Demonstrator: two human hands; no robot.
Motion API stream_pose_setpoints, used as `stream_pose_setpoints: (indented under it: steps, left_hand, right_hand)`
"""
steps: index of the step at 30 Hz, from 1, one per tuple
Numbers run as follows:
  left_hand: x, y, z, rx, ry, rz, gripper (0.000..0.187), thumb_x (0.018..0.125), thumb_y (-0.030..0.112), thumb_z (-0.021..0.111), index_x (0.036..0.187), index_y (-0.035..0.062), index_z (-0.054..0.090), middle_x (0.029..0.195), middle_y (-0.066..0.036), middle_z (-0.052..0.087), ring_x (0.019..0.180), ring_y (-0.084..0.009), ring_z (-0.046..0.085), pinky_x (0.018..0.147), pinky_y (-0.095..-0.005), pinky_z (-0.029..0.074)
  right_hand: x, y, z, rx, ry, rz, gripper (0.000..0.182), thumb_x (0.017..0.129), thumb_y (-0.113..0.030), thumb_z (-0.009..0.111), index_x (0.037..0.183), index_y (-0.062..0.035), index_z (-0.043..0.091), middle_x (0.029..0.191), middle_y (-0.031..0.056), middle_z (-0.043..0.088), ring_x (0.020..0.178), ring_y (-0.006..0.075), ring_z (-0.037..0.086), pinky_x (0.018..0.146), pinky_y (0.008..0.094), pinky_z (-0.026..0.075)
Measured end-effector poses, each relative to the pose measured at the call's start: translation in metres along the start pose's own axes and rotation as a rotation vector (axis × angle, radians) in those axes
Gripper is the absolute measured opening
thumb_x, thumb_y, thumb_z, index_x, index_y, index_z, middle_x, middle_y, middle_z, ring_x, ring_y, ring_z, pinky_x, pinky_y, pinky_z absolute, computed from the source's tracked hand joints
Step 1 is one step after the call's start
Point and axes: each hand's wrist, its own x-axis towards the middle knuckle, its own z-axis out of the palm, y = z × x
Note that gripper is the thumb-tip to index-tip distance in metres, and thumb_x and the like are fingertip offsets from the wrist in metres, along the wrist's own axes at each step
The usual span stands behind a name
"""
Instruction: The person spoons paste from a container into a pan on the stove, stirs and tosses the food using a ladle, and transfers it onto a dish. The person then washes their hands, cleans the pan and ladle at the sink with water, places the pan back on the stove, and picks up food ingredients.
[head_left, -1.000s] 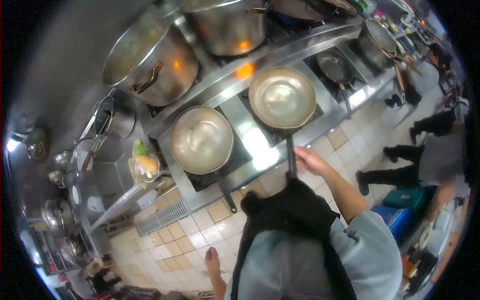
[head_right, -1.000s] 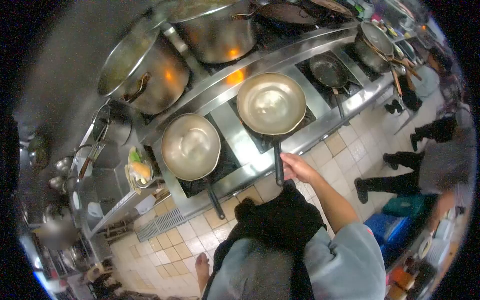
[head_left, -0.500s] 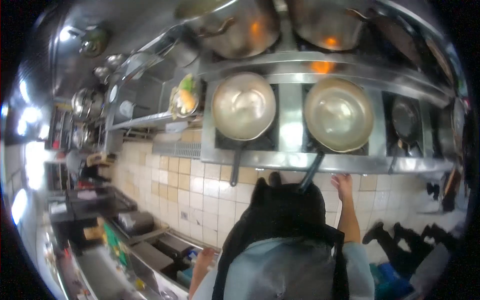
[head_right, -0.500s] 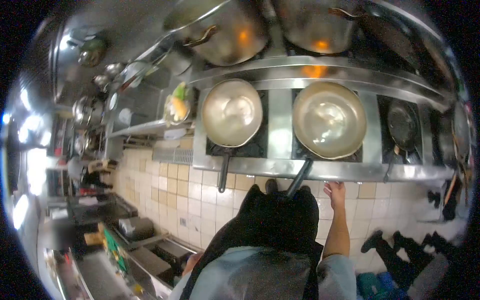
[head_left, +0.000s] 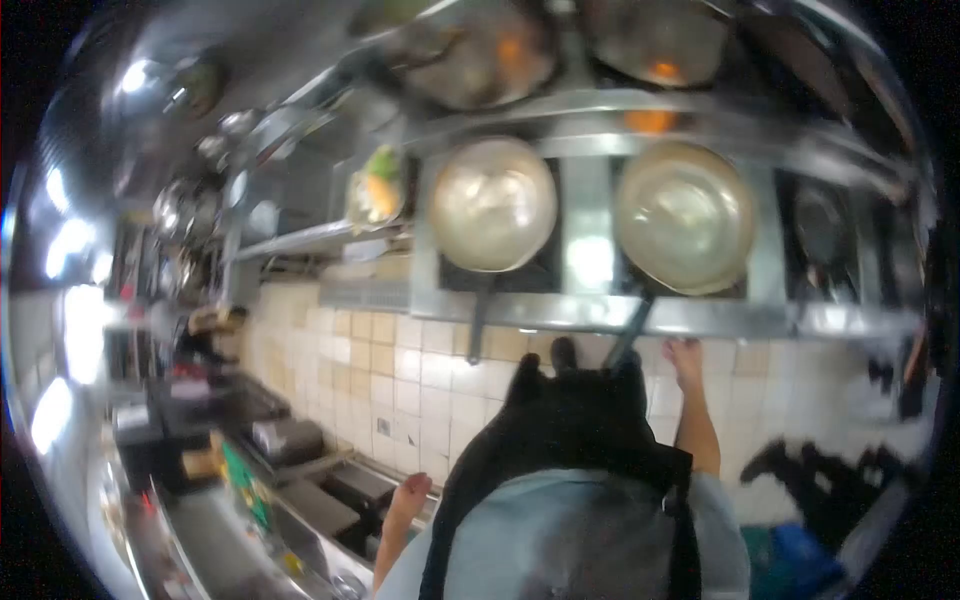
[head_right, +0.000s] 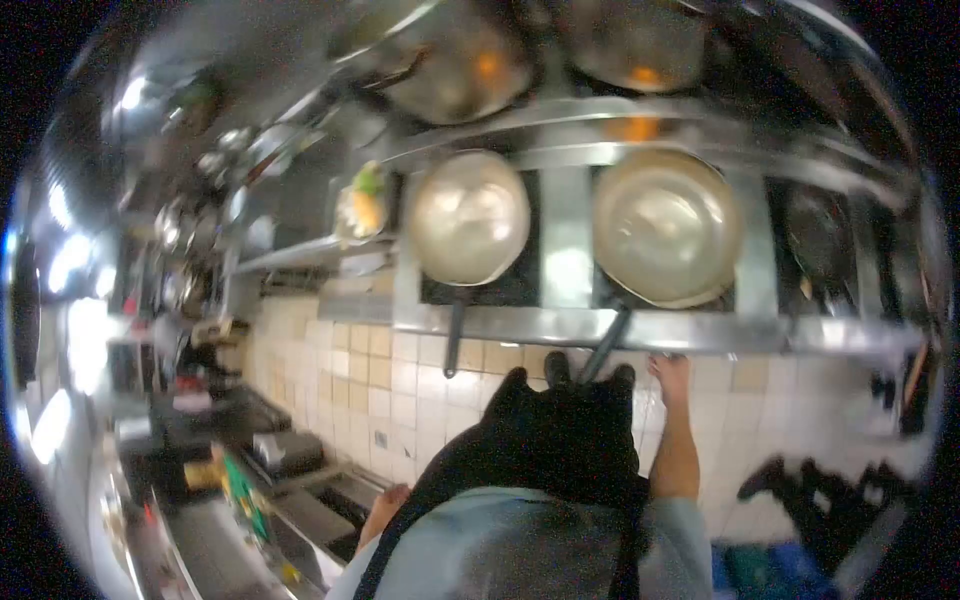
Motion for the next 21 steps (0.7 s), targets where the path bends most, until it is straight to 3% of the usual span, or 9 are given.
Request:
stream_pose_setpoints:
  steps: [3,6,8,9,11,14,16,18,21]
  left_hand:
    - [-0.009,0.049,-0.002,0.143,-0.049,-0.003,0.044,0.093,0.029,0.067,0.122,-0.0036,0.063,0.109,-0.017,0.072,0.101,-0.0185,0.066,0.087,-0.0325,0.051]
    - [0.034,-0.048,-0.008,0.029,-0.111,0.069,0.042,0.094,0.026,0.066,0.122,-0.0052,0.062,0.106,-0.017,0.072,0.097,-0.0189,0.067,0.085,-0.0319,0.052]
    - [0.004,0.030,-0.014,0.154,-0.069,0.100,0.041,0.095,0.026,0.066,0.122,-0.0051,0.062,0.105,-0.015,0.072,0.096,-0.0186,0.066,0.085,-0.0318,0.052]
    - [-0.004,0.071,-0.013,0.266,-0.026,0.128,0.041,0.095,0.025,0.066,0.122,-0.0050,0.062,0.105,-0.014,0.071,0.095,-0.0182,0.066,0.085,-0.0316,0.051]
    - [0.018,0.099,-0.017,0.247,-0.028,0.099,0.039,0.095,0.024,0.066,0.121,-0.0050,0.062,0.105,-0.013,0.071,0.096,-0.0177,0.065,0.086,-0.0309,0.051]
    - [0.089,0.075,-0.019,-0.085,0.065,0.232,0.036,0.097,0.021,0.063,0.120,-0.0060,0.062,0.106,-0.012,0.070,0.098,-0.0157,0.063,0.087,-0.0287,0.050]
    - [0.104,0.133,-0.010,-0.096,0.100,0.331,0.040,0.099,0.022,0.062,0.126,-0.0070,0.058,0.113,-0.014,0.068,0.104,-0.0181,0.062,0.093,-0.0311,0.049]
    - [0.119,0.192,0.009,-0.166,0.105,0.368,0.047,0.098,0.026,0.062,0.131,-0.0070,0.054,0.120,-0.015,0.065,0.111,-0.0191,0.060,0.097,-0.0314,0.047]
    - [0.154,0.242,0.055,-0.162,0.074,0.395,0.077,0.087,0.043,0.074,0.141,-0.0039,0.044,0.124,-0.023,0.063,0.113,-0.0287,0.062,0.095,-0.0376,0.050]
  right_hand:
    - [0.002,0.019,0.005,-0.003,0.130,-0.109,0.030,0.088,-0.008,0.064,0.114,0.0030,0.056,0.094,0.0100,0.066,0.080,0.0205,0.067,0.067,0.0320,0.059]
    - [0.020,0.044,0.003,-0.074,0.170,-0.155,0.030,0.088,-0.010,0.065,0.112,0.0048,0.056,0.087,0.0102,0.067,0.073,0.0188,0.067,0.064,0.0305,0.058]
    - [0.027,0.057,0.004,-0.481,0.330,-0.289,0.032,0.087,-0.011,0.067,0.112,0.0055,0.056,0.082,0.0108,0.067,0.069,0.0181,0.067,0.064,0.0317,0.057]
    - [0.019,0.050,0.009,-0.479,0.330,-0.283,0.032,0.087,-0.011,0.067,0.112,0.0055,0.056,0.082,0.0108,0.067,0.069,0.0181,0.067,0.064,0.0317,0.057]
    - [-0.013,0.004,0.031,-0.453,0.361,-0.240,0.042,0.085,-0.012,0.069,0.119,0.0075,0.053,0.103,0.0190,0.070,0.083,0.0270,0.069,0.081,0.0379,0.054]
    - [-0.006,0.026,0.023,-0.421,0.356,-0.321,0.051,0.086,-0.014,0.070,0.129,0.0042,0.048,0.109,0.0209,0.069,0.083,0.0275,0.069,0.081,0.0379,0.054]
    - [0.008,0.055,0.003,-0.525,0.307,-0.480,0.058,0.086,-0.015,0.072,0.135,0.0015,0.044,0.119,0.0165,0.063,0.080,0.0217,0.068,0.068,0.0340,0.057]
    - [-0.026,0.022,0.008,-0.439,0.268,-0.154,0.065,0.087,-0.015,0.072,0.141,-0.0010,0.039,0.128,0.0170,0.058,0.087,0.0225,0.066,0.067,0.0339,0.057]
    - [-0.052,0.032,-0.019,-0.442,0.193,-0.071,0.068,0.087,-0.017,0.072,0.143,-0.0043,0.037,0.130,0.0160,0.055,0.090,0.0224,0.065,0.063,0.0325,0.056]
